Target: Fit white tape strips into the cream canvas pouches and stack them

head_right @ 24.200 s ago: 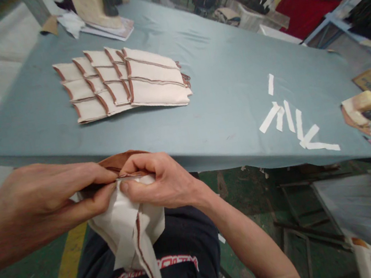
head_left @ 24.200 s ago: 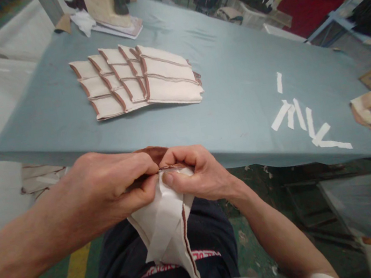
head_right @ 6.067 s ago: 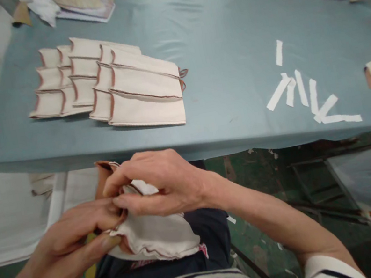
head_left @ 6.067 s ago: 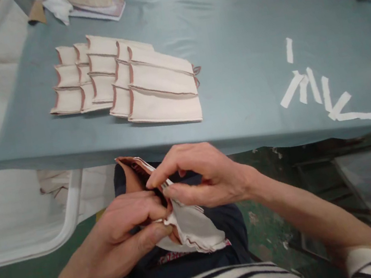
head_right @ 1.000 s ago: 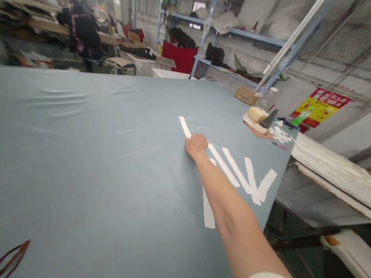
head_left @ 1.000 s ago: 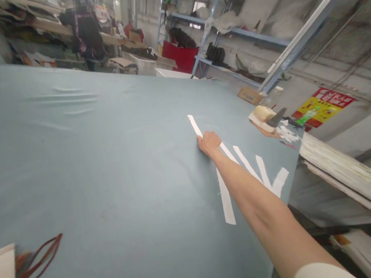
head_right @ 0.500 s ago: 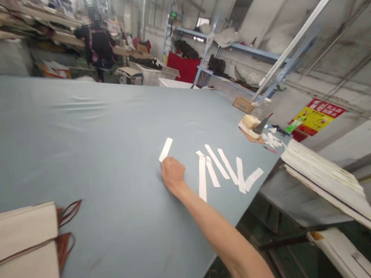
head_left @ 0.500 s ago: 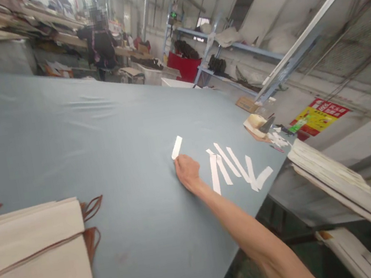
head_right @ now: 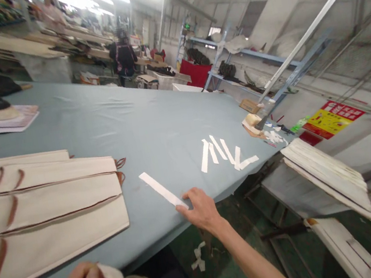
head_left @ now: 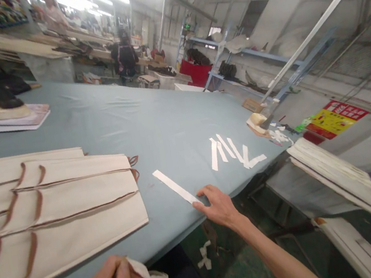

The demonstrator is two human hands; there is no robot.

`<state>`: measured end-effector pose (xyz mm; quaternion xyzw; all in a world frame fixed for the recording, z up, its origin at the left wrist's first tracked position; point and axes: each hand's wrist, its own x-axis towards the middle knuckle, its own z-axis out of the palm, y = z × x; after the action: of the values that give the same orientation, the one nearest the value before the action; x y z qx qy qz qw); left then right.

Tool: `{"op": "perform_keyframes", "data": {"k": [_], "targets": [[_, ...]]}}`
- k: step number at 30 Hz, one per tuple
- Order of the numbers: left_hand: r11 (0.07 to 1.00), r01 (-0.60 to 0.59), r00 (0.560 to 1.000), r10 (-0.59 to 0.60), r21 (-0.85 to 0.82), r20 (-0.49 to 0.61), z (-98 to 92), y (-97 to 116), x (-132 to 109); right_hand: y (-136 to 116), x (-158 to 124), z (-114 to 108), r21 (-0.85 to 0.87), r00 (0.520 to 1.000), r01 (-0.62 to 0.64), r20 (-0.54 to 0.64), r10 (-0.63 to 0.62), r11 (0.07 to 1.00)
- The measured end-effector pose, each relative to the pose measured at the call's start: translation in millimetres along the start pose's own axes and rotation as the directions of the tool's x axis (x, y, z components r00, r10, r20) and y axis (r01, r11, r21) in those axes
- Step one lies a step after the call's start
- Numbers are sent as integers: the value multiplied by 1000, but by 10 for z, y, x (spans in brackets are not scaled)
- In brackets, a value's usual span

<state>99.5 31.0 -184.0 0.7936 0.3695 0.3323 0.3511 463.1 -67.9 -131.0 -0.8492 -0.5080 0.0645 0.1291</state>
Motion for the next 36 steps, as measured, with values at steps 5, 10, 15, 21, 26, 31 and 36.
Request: {"op": "perform_keyframes", "data": {"k": [5, 10, 15, 21, 26, 31, 36], "targets": [[996, 82, 987, -84, -25, -137, 31, 151, 83, -290, 454, -48, 6, 998, -27, -60, 27, 1000], [996, 89, 983, -93, -30, -157, 48, 205, 74, -890, 1012, 344, 47, 999, -22, -39, 24, 999], [994, 92, 980, -101, -61, -173, 42, 293, 54, -1091, 1142, 636, 85, 992, -23, -125, 34, 996], [988, 108, 971, -129, -112, -200, -19, 467, 69, -1017, 770, 490, 168, 918, 280, -334, -213, 945], [980, 171, 956, -190, -99, -224, -230, 638, -125, -1057, 40, 65, 175, 684, 684, -490, -540, 709], [977, 204, 942, -214, -63, -260, -567, 990, -417, -1366, -497, -462, 58, 337, 915, -656, -676, 400], [988, 150, 930, -129, 36, -345, -821, 1141, -620, -1678, -721, -613, 49, 272, 950, -621, -735, 310]]}}
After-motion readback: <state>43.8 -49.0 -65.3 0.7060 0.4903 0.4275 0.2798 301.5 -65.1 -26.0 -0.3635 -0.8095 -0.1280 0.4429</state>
